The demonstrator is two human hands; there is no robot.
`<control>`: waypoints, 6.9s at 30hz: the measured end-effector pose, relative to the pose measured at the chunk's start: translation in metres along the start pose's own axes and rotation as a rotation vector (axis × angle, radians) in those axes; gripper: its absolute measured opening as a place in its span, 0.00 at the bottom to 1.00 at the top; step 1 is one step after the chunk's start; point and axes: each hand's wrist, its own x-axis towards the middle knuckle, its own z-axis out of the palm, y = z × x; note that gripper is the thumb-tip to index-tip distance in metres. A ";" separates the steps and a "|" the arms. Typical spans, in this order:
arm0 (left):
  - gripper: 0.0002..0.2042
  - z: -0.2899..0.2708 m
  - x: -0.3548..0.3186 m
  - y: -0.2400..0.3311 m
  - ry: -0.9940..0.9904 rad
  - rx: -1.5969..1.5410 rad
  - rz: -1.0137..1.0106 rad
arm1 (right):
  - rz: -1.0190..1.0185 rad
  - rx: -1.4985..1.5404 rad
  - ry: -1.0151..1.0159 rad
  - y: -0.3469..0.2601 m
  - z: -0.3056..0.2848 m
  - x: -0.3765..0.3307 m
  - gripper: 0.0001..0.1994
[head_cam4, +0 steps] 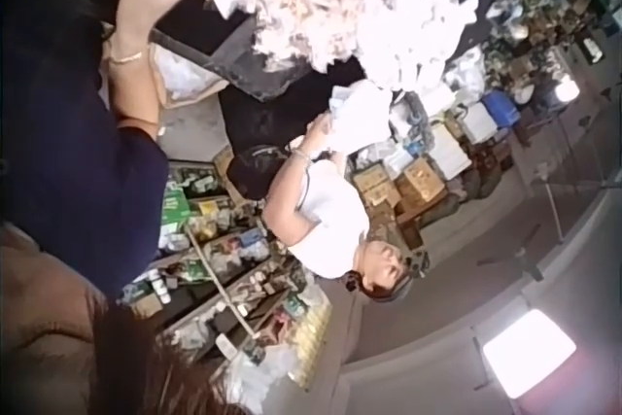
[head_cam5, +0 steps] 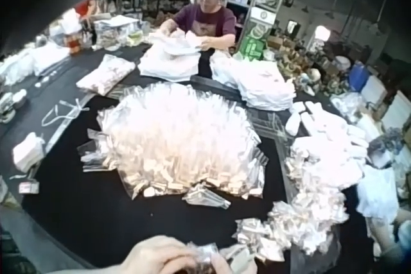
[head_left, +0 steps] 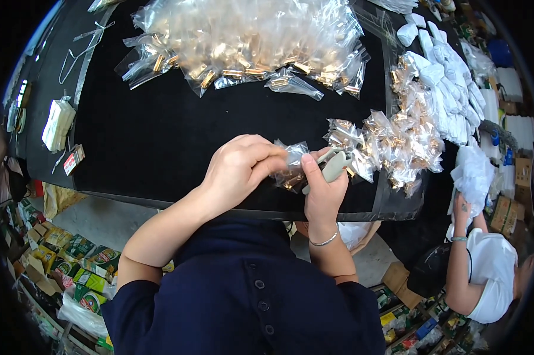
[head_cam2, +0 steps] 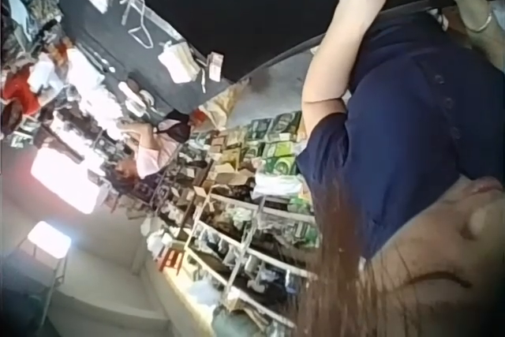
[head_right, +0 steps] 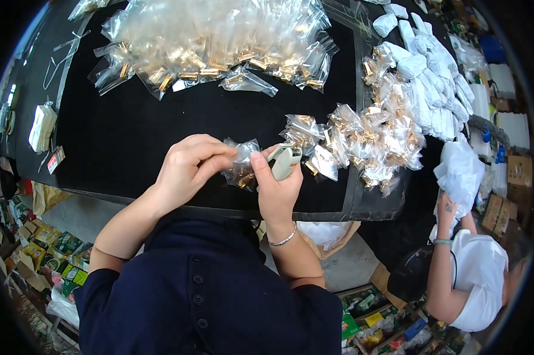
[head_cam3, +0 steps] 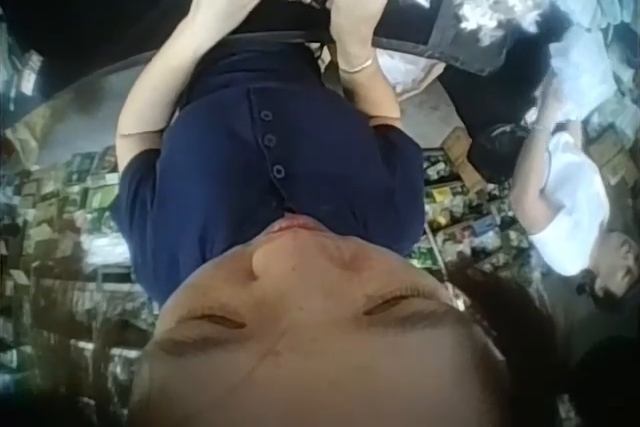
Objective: Packaging small metal hardware items into plastic bags and sealing them with a handheld heat sealer.
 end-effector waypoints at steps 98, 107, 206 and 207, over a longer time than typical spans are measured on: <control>0.03 -0.017 -0.007 0.007 -0.110 -0.053 0.265 | -0.550 -0.358 -0.324 -0.019 0.008 0.002 0.15; 0.06 -0.025 -0.033 -0.004 0.138 -0.642 -0.485 | -0.956 -1.108 -0.168 -0.003 0.025 0.058 0.13; 0.06 -0.024 -0.014 -0.016 0.027 -0.729 -0.536 | -0.251 -0.296 -0.076 -0.023 -0.012 0.041 0.13; 0.05 -0.025 -0.015 -0.013 -0.023 -0.693 -0.540 | -0.249 -0.298 -0.078 -0.024 -0.010 0.039 0.13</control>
